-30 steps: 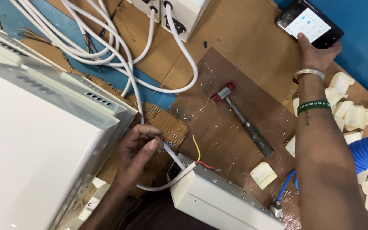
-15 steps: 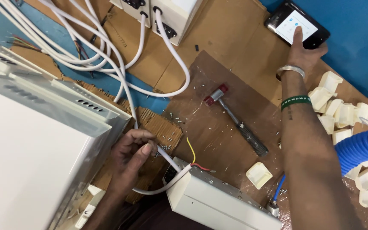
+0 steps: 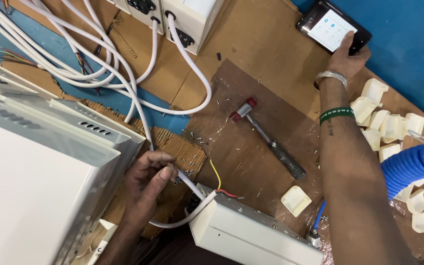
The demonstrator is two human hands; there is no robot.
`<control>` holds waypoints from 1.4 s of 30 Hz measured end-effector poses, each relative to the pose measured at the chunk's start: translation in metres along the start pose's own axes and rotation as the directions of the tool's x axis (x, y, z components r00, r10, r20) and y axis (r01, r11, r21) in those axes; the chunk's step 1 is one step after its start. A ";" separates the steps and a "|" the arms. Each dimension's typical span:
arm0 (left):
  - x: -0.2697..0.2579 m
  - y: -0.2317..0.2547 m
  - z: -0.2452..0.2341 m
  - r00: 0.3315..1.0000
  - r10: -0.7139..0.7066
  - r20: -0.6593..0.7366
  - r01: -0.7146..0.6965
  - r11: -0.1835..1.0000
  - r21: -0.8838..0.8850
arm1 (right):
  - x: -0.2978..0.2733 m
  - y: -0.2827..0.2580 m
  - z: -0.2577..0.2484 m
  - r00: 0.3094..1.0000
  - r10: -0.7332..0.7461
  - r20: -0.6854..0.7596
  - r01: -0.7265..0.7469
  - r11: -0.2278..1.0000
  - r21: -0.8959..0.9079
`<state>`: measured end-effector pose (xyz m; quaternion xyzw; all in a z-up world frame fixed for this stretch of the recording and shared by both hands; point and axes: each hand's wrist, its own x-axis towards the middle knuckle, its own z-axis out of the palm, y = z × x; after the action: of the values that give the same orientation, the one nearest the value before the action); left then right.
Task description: The recorder is assembling electrical boxes using a pneumatic screwdriver, a hammer, and a manual screwdriver.
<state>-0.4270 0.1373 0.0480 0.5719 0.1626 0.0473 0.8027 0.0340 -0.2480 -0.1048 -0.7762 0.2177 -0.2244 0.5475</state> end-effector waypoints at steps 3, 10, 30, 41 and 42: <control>0.000 0.001 0.001 1.000 -0.005 -0.004 0.005 1.000 0.011 | 0.004 0.009 -0.001 1.000 -0.013 -0.021 0.014 0.998 0.055; 0.001 0.002 0.002 0.999 -0.037 -0.019 0.037 0.999 0.018 | 0.015 0.029 -0.011 0.986 -0.142 0.091 0.136 0.988 0.073; -0.001 -0.009 0.001 0.999 -0.020 -0.034 0.022 0.999 0.045 | 0.054 0.027 -0.063 0.923 0.011 0.386 -0.106 0.969 0.225; -0.013 0.013 0.008 0.999 -0.038 -0.035 0.040 0.997 0.068 | 0.005 -0.023 -0.119 0.937 -0.030 0.347 0.073 0.991 -0.112; -0.018 0.018 0.008 0.999 -0.022 -0.033 0.026 0.994 0.107 | -0.017 -0.041 -0.136 0.919 -0.037 0.392 0.083 0.992 -0.100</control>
<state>-0.4392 0.1318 0.0710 0.6115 0.1846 0.0378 0.7685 -0.0558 -0.3278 -0.0267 -0.8417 0.0934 -0.0697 0.5272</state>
